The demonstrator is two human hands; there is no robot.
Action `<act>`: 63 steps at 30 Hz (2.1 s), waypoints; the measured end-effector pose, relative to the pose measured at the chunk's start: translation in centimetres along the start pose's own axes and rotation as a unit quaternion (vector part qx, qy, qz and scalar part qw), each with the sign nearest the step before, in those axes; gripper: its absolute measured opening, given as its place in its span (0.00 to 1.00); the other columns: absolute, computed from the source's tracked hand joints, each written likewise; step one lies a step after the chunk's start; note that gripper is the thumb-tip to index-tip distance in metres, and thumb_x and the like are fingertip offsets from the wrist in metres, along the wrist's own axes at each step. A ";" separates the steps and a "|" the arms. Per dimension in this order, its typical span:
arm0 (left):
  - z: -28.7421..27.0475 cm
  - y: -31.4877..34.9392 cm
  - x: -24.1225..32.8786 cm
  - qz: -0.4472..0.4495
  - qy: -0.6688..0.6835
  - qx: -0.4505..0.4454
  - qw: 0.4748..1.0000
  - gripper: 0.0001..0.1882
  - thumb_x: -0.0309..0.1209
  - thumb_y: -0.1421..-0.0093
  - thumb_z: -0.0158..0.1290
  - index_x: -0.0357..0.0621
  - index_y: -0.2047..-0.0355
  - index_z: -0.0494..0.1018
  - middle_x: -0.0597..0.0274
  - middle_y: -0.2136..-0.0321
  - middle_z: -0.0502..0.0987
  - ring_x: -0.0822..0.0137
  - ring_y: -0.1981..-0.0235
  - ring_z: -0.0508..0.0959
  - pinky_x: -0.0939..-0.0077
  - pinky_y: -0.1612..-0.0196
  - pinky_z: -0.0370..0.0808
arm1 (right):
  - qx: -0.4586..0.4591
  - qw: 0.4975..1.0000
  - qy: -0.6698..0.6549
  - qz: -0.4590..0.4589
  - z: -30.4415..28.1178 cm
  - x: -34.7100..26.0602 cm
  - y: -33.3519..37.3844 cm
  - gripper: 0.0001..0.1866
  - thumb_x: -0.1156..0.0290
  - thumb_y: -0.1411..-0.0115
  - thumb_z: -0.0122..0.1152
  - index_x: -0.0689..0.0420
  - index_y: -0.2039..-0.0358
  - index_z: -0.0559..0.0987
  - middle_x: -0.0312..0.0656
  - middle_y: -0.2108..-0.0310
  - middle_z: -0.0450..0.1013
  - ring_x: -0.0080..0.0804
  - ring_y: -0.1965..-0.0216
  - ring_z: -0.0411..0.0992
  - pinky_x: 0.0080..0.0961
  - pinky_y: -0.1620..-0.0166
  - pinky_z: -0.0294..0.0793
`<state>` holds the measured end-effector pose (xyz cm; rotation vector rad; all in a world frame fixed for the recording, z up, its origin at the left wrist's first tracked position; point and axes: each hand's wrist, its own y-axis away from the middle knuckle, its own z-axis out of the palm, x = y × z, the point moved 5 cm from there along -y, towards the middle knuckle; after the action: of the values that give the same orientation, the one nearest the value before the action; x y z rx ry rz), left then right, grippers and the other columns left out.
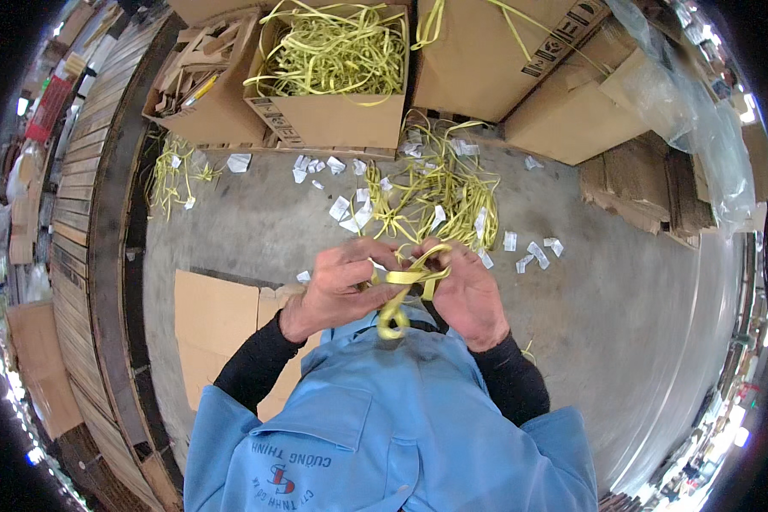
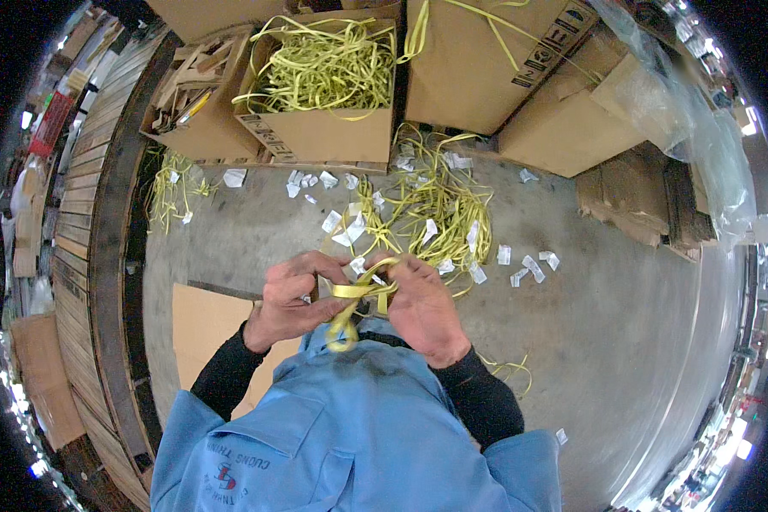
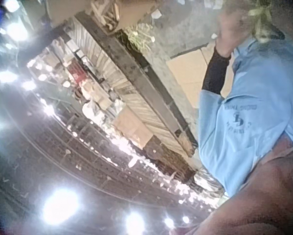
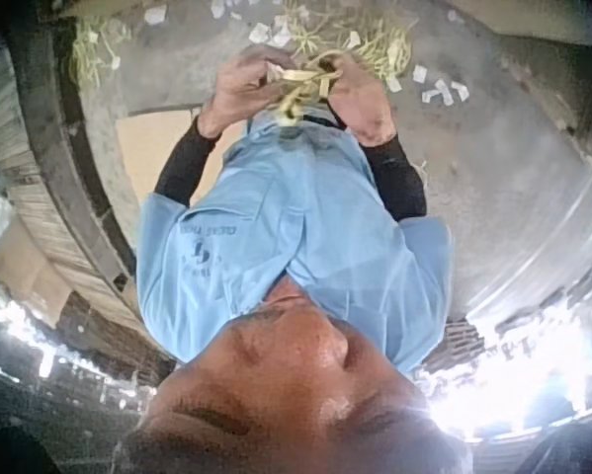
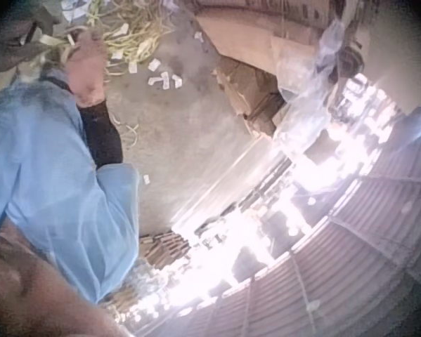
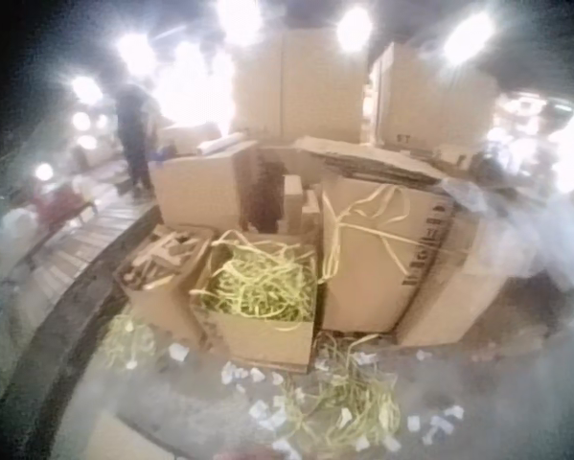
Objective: The person repeatedly picks up yellow straps from the floor and boxes, ties them into knots, and places them into a cardboard box. The person handles straps one at a time, occasionally gathering loose straps from the floor and continuing to tie them.
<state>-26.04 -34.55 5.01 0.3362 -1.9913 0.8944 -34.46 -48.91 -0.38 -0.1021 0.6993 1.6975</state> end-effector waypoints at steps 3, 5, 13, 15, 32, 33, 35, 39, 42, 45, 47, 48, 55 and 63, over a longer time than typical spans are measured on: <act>-0.1 0.6 -0.6 -0.056 0.049 0.014 0.997 0.21 0.16 0.52 0.64 0.38 0.83 0.58 0.50 0.70 0.79 0.57 0.66 0.81 0.57 0.53 0.81 | -0.017 0.996 -0.082 -0.005 -0.1 1.0 0.0 0.08 0.70 0.35 0.56 0.62 0.61 0.78 0.39 0.56 0.74 0.27 0.52 0.71 0.29 0.46 0.69; 0.1 0.9 -0.9 -0.070 0.059 0.005 0.996 0.20 0.17 0.52 0.64 0.37 0.82 0.59 0.50 0.71 0.77 0.58 0.65 0.81 0.61 0.57 0.81 | -0.032 0.995 0.096 -0.003 -0.3 0.4 -0.2 0.10 0.68 0.35 0.56 0.61 0.63 0.80 0.37 0.61 0.76 0.24 0.58 0.73 0.25 0.51 0.71; 0.3 1.6 -1.0 -0.143 0.156 -0.040 0.977 0.13 0.20 0.45 0.60 0.34 0.79 0.65 0.56 0.72 0.75 0.65 0.73 0.70 0.74 0.73 0.66 | 0.040 0.997 0.065 0.008 -1.9 -2.3 -0.4 0.15 0.64 0.32 0.51 0.56 0.75 0.75 0.35 0.68 0.75 0.30 0.60 0.71 0.30 0.50 0.68; -0.2 1.7 -1.4 -0.187 0.174 -0.021 0.966 0.14 0.20 0.45 0.61 0.34 0.79 0.65 0.56 0.72 0.75 0.67 0.73 0.70 0.75 0.73 0.66 | 0.007 0.985 -0.173 -0.003 -1.2 -0.7 -0.4 0.15 0.63 0.32 0.50 0.55 0.74 0.74 0.38 0.66 0.73 0.38 0.57 0.69 0.38 0.46 0.65; 0.5 1.9 -4.1 -0.293 0.208 -0.058 0.931 0.04 0.22 0.40 0.57 0.34 0.70 0.73 0.65 0.72 0.76 0.74 0.72 0.72 0.78 0.69 0.69 | 0.006 0.967 -0.221 -0.126 -2.5 -2.6 -0.8 0.13 0.60 0.29 0.47 0.56 0.57 0.74 0.29 0.76 0.70 0.27 0.75 0.70 0.25 0.63 0.70; 0.4 2.6 -5.1 -0.362 0.253 -0.022 0.897 0.04 0.23 0.38 0.55 0.35 0.69 0.73 0.70 0.72 0.74 0.78 0.72 0.71 0.78 0.69 0.69 | -0.073 0.960 -0.258 -0.081 -2.1 -2.2 -0.7 0.14 0.58 0.28 0.45 0.55 0.57 0.74 0.29 0.76 0.69 0.28 0.76 0.70 0.26 0.64 0.70; 0.1 3.5 -6.2 -0.401 0.310 0.028 0.862 0.04 0.24 0.38 0.55 0.36 0.69 0.73 0.70 0.72 0.74 0.78 0.71 0.73 0.80 0.68 0.70 | -0.180 0.951 -0.251 -0.021 -1.9 -2.2 0.1 0.16 0.57 0.28 0.44 0.56 0.55 0.73 0.30 0.77 0.69 0.29 0.82 0.66 0.32 0.67 0.70; 0.2 4.6 -7.8 -0.413 0.404 0.065 0.814 0.05 0.26 0.39 0.55 0.43 0.70 0.70 0.69 0.72 0.74 0.76 0.71 0.77 0.77 0.68 0.79 | -0.081 0.981 -0.092 -0.149 -4.2 -4.5 0.5 0.17 0.60 0.29 0.48 0.60 0.51 0.73 0.39 0.65 0.75 0.31 0.63 0.74 0.36 0.51 0.71; 0.2 5.0 -8.7 -0.396 0.457 0.111 0.788 0.08 0.25 0.38 0.54 0.49 0.71 0.66 0.68 0.73 0.74 0.75 0.72 0.77 0.71 0.69 0.83 | 0.046 0.955 -0.006 -0.294 -5.5 -6.0 0.2 0.17 0.63 0.29 0.47 0.60 0.47 0.73 0.43 0.49 0.72 0.39 0.51 0.73 0.42 0.42 0.69; 0.2 5.3 -9.3 -0.390 0.463 0.170 0.777 0.10 0.25 0.37 0.53 0.51 0.72 0.63 0.67 0.71 0.74 0.73 0.70 0.77 0.69 0.63 0.82 | 0.064 0.924 -0.014 -0.377 -5.7 -5.8 0.0 0.15 0.66 0.29 0.47 0.60 0.51 0.76 0.45 0.46 0.72 0.39 0.44 0.70 0.40 0.38 0.65; 0.4 5.4 -9.2 -0.374 0.492 0.227 0.753 0.08 0.28 0.36 0.54 0.51 0.70 0.65 0.67 0.70 0.74 0.72 0.67 0.77 0.69 0.59 0.80 | 0.129 0.895 0.034 -0.426 -6.3 -5.6 0.5 0.14 0.67 0.29 0.48 0.61 0.54 0.78 0.45 0.49 0.75 0.35 0.46 0.71 0.37 0.40 0.67; 0.7 5.4 -9.2 -0.370 0.505 0.253 0.738 0.07 0.29 0.36 0.54 0.51 0.69 0.66 0.67 0.69 0.74 0.72 0.65 0.77 0.69 0.57 0.78 | 0.169 0.874 0.098 -0.445 -6.6 -5.6 0.9 0.14 0.67 0.30 0.49 0.61 0.55 0.79 0.45 0.51 0.76 0.33 0.46 0.71 0.36 0.40 0.67; 1.6 5.6 -10.3 -0.399 0.431 0.385 0.712 0.08 0.27 0.36 0.54 0.47 0.65 0.65 0.62 0.70 0.77 0.70 0.68 0.79 0.72 0.67 0.79 | 0.241 0.846 0.300 -0.368 -8.7 -7.3 2.4 0.15 0.66 0.30 0.50 0.64 0.61 0.79 0.46 0.56 0.78 0.29 0.57 0.76 0.30 0.54 0.77; -4.9 6.6 -14.7 -0.360 0.312 0.472 0.742 0.17 0.27 0.34 0.52 0.40 0.47 0.64 0.58 0.67 0.77 0.68 0.71 0.78 0.72 0.68 0.79 | 0.251 0.880 0.139 -0.378 -13.4 -10.3 5.8 0.16 0.62 0.30 0.49 0.63 0.62 0.78 0.49 0.61 0.79 0.37 0.61 0.78 0.33 0.56 0.77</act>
<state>-18.33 -28.05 -8.48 1.1123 -0.5386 1.2007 -41.14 -64.93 -4.60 -0.2235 1.1199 0.7234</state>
